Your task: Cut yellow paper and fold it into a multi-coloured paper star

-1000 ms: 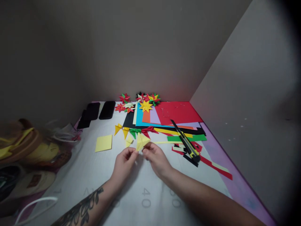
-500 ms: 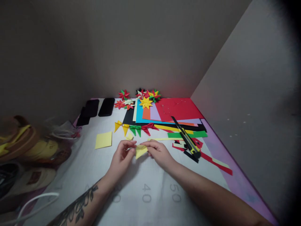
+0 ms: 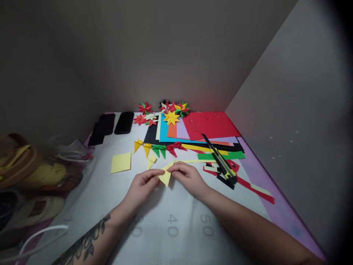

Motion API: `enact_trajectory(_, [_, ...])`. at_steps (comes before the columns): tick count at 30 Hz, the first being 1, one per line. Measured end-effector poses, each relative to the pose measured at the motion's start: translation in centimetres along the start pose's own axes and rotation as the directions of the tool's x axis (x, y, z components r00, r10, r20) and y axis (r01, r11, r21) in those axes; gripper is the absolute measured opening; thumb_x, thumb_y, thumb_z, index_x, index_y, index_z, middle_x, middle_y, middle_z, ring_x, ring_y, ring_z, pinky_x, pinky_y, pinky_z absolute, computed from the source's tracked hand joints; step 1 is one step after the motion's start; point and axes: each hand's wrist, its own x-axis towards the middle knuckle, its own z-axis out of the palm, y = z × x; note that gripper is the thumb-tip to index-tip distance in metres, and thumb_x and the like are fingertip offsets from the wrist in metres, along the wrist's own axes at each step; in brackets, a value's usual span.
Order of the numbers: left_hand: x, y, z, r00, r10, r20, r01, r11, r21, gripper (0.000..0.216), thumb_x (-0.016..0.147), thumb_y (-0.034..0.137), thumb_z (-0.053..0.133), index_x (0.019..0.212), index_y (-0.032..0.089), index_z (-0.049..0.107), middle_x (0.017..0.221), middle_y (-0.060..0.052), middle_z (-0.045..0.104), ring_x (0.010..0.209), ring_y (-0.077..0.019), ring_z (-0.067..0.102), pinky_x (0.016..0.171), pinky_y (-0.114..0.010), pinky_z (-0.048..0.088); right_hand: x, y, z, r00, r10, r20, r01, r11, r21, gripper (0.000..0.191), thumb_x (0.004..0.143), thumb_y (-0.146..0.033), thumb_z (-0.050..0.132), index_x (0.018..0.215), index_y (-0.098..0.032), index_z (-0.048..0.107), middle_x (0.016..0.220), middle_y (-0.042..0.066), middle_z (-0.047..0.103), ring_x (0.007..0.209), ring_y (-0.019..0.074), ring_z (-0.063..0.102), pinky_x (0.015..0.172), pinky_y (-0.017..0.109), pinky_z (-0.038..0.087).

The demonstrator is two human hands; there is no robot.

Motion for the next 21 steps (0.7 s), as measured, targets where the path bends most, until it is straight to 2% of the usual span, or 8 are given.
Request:
enact_trajectory(4, [-0.13, 0.05, 0.11, 0.999, -0.051, 0.003, 0.051, 0.993, -0.102, 0.029, 0.072, 0.026, 0.060, 0.096, 0.015, 0.072, 0.071, -0.005, 0.069, 0.070, -0.0173, 0.063, 0.068, -0.027, 0.047, -0.13, 0.10, 0.23, 0.999, -0.044, -0.005, 0.044, 0.998, -0.041, 0.023, 0.076, -0.010, 0.056, 0.083, -0.025, 0.072, 0.083, 0.002, 0.062, 0.079, 0.0169, 0.060, 0.071, 0.030, 0.046])
enact_trajectory(9, [-0.11, -0.35, 0.19, 0.998, -0.061, 0.035, 0.066, 0.985, -0.157, 0.031, 0.071, 0.024, 0.063, 0.099, 0.016, 0.072, 0.071, -0.004, 0.070, 0.066, -0.0159, 0.063, 0.066, -0.027, 0.047, -0.28, 0.32, 0.51, 0.998, -0.054, -0.040, 0.053, 0.998, -0.026, 0.020, 0.073, -0.009, 0.060, 0.079, -0.024, 0.072, 0.080, 0.001, 0.062, 0.077, 0.0164, 0.060, 0.068, 0.029, 0.046])
enact_trajectory(13, [-0.06, -0.53, 0.26, 0.999, 0.034, 0.034, -0.031, 0.997, -0.066, 0.027, 0.072, 0.024, 0.065, 0.097, 0.019, 0.073, 0.080, -0.005, 0.072, 0.073, -0.0168, 0.064, 0.070, -0.028, 0.050, -0.40, 0.15, 0.52, 0.997, -0.053, -0.059, 0.053, 0.999, -0.003, 0.015, 0.072, -0.012, 0.064, 0.078, -0.024, 0.071, 0.079, 0.002, 0.062, 0.076, 0.0170, 0.060, 0.067, 0.029, 0.046])
enact_trajectory(17, [-0.17, -0.52, 0.47, 0.979, 0.202, -0.029, -0.198, 0.976, 0.091, 0.022, 0.071, 0.025, 0.067, 0.091, 0.020, 0.074, 0.096, -0.008, 0.072, 0.081, -0.0194, 0.066, 0.072, -0.030, 0.052, -0.54, 0.10, 0.60, 0.995, -0.051, -0.085, 0.052, 0.999, 0.007, 0.010, 0.072, -0.015, 0.067, 0.075, -0.024, 0.071, 0.080, 0.003, 0.064, 0.079, 0.0182, 0.060, 0.069, 0.030, 0.047])
enact_trajectory(21, [-0.31, -0.60, 0.52, 0.949, 0.303, -0.084, -0.280, 0.936, 0.213, 0.017, 0.072, 0.025, 0.067, 0.086, 0.020, 0.075, 0.095, -0.008, 0.072, 0.084, -0.0199, 0.066, 0.077, -0.031, 0.053, -0.63, 0.07, 0.77, 0.995, -0.037, -0.097, 0.040, 0.999, 0.027, 0.007, 0.072, -0.017, 0.067, 0.073, -0.023, 0.070, 0.080, 0.003, 0.065, 0.078, 0.0185, 0.061, 0.069, 0.030, 0.048])
